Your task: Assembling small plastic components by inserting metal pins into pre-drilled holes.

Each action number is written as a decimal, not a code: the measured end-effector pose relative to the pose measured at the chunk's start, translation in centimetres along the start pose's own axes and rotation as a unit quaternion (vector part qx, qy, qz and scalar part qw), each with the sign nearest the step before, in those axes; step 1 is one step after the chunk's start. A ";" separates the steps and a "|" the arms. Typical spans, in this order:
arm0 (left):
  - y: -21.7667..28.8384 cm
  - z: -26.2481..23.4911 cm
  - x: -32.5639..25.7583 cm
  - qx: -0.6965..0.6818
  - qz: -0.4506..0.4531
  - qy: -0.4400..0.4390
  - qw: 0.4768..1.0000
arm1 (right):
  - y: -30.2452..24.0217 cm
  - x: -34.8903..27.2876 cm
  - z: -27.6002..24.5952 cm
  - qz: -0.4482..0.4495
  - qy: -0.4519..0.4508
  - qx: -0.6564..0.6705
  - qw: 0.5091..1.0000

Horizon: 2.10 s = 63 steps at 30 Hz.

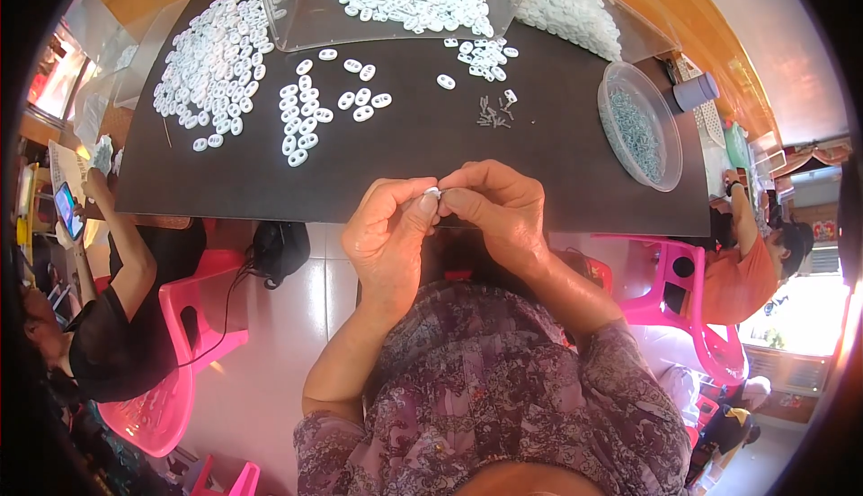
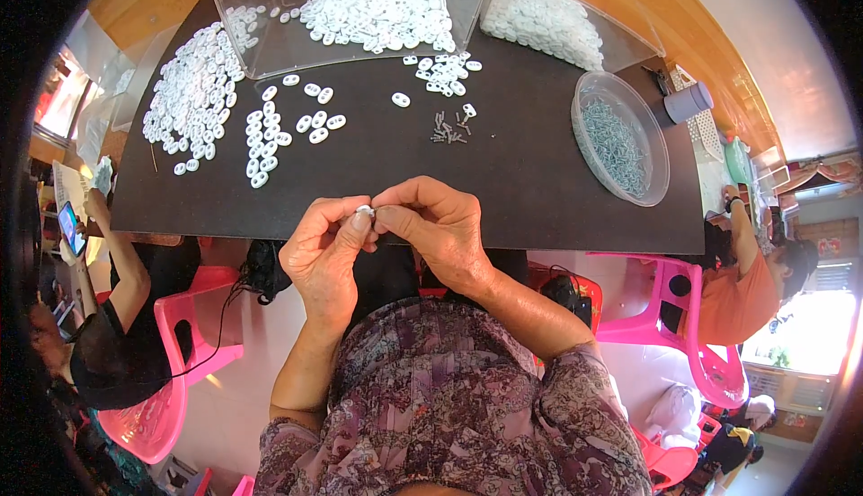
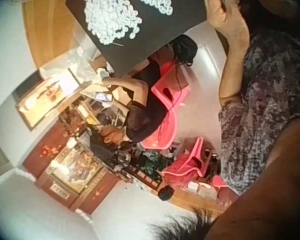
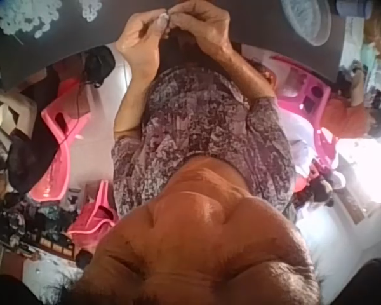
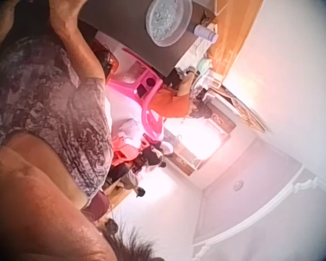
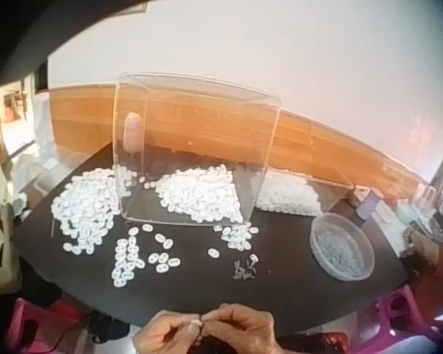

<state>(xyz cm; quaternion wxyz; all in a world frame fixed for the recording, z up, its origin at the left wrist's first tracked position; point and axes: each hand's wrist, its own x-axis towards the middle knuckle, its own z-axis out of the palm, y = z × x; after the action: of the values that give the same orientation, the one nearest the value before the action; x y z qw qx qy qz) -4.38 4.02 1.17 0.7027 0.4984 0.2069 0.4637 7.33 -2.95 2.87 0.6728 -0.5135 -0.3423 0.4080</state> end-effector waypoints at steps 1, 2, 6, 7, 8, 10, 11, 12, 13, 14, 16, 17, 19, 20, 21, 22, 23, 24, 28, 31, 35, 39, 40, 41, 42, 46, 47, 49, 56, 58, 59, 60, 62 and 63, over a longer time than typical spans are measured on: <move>-0.1 0.0 0.0 -0.004 0.000 0.001 1.000 | 0.1 0.0 0.0 -0.008 0.005 -0.009 1.000; -0.1 0.0 0.0 -0.004 0.000 0.001 1.000 | 0.2 -0.1 0.1 -0.016 0.010 -0.018 1.000; -0.1 -0.1 0.0 -0.007 0.002 0.002 1.000 | 0.0 0.0 0.3 -0.023 0.001 -0.004 1.000; -0.1 -0.1 0.0 0.000 0.004 0.001 1.000 | 0.1 -0.1 0.4 -0.031 0.002 -0.001 1.000; -0.2 -0.1 0.0 0.000 0.004 0.001 1.000 | 0.1 -0.1 0.5 -0.039 0.002 0.003 0.999; -0.3 -0.1 -0.1 0.026 0.024 0.003 0.999 | 0.1 -0.1 0.6 -0.047 -0.001 -0.005 0.999; -0.2 -0.1 -0.1 0.027 0.024 0.003 0.999 | 0.1 -0.2 0.7 -0.055 -0.003 -0.012 0.998; -0.2 -0.1 -0.2 0.033 0.032 0.004 0.999 | 0.0 -0.2 0.8 -0.056 -0.002 -0.012 0.998; -0.2 -0.1 -0.2 0.039 0.041 0.005 0.998 | -0.2 -0.3 0.8 -0.068 -0.001 -0.051 0.996; -0.2 -0.2 -0.1 0.040 0.041 0.004 0.998 | -0.3 -0.4 0.9 -0.081 0.000 -0.089 0.993; -0.4 -0.5 0.1 -0.013 0.014 -0.009 1.000 | -0.3 -0.5 1.0 -0.081 0.009 -0.065 0.995; -0.5 -0.6 0.2 -0.013 0.014 -0.012 1.000 | -0.3 -0.6 1.0 -0.081 0.016 -0.042 0.996; -0.6 -0.9 0.5 -0.108 -0.025 -0.036 0.993 | -0.5 -0.7 1.1 -0.078 0.021 -0.038 0.996; -0.7 -1.0 0.5 -0.107 -0.025 -0.038 0.993 | -0.5 -0.7 1.1 -0.074 0.025 -0.036 0.996; -0.8 -1.1 0.6 -0.129 -0.021 -0.051 0.990 | -0.5 -0.7 1.1 -0.075 0.027 -0.035 0.996; -0.9 -1.1 0.6 -0.152 -0.017 -0.063 0.986 | -0.5 -0.8 1.0 -0.081 0.024 -0.046 0.995; -1.0 -1.2 0.7 -0.151 -0.017 -0.065 0.986 | -0.5 -0.8 0.9 -0.088 0.022 -0.056 0.994; -1.1 -1.3 0.7 -0.163 -0.024 -0.072 0.984 | -0.5 -0.8 1.0 -0.088 0.023 -0.055 0.994; -1.2 -1.4 0.8 -0.169 -0.035 -0.082 0.982 | -0.6 -0.7 0.8 -0.120 0.022 -0.111 0.986; -1.5 -1.4 0.9 -0.169 -0.059 -0.088 0.980 | -0.5 -0.4 -0.1 -0.171 0.044 -0.232 0.957; -1.2 -0.9 0.6 -0.040 -0.056 -0.036 0.997 | -0.6 0.2 -2.3 -0.182 0.122 -0.359 0.907; -0.9 -0.5 1.1 0.002 -0.051 -0.040 0.998 | -0.4 0.4 -5.5 -0.106 0.176 -0.305 0.930; -0.9 -0.3 1.4 0.024 -0.043 -0.042 0.998 | -0.4 0.4 -6.1 -0.109 0.177 -0.304 0.930; -1.0 -0.1 1.7 0.045 -0.036 -0.044 0.997 | -0.5 0.4 -6.8 -0.083 0.185 -0.298 0.933; -1.2 -0.1 2.0 0.046 -0.034 -0.046 0.997 | -0.5 0.4 -7.3 -0.056 0.192 -0.290 0.936; -1.9 0.3 3.3 0.183 -0.019 -0.066 0.981 | -0.4 0.8 -8.6 -0.105 0.191 -0.385 0.897; -2.0 0.5 3.5 0.208 -0.025 -0.074 0.975 | -0.4 1.1 -9.0 -0.106 0.195 -0.385 0.896; -2.1 0.8 3.8 0.194 -0.037 -0.078 0.977 | -0.4 1.9 -9.6 -0.210 0.157 -0.491 0.831; -2.7 1.3 4.2 0.152 -0.055 -0.065 0.985 | -0.4 3.2 -11.3 -0.183 0.160 -0.501 0.831; -2.7 1.4 4.3 0.148 -0.064 -0.062 0.985 | -0.7 3.5 -11.5 -0.181 0.160 -0.524 0.817; -2.8 1.4 4.3 0.151 -0.069 -0.064 0.984 | -0.7 3.7 -11.5 -0.180 0.160 -0.524 0.817; -2.9 1.4 4.4 0.153 -0.073 -0.066 0.983 | -0.8 4.0 -11.5 -0.172 0.154 -0.533 0.814; -3.2 1.3 4.4 0.147 -0.062 -0.066 0.985 | -0.8 4.3 -11.6 -0.163 0.148 -0.543 0.811; -3.3 1.2 4.3 0.143 -0.051 -0.063 0.986 | -0.8 4.6 -11.6 -0.178 0.137 -0.553 0.803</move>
<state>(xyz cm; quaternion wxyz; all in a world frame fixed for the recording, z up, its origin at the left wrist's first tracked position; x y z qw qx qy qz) 0.13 6.88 -0.57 0.6584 0.6109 0.2511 0.3609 19.70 -3.73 1.03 0.3754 -0.7790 -0.4996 -0.0515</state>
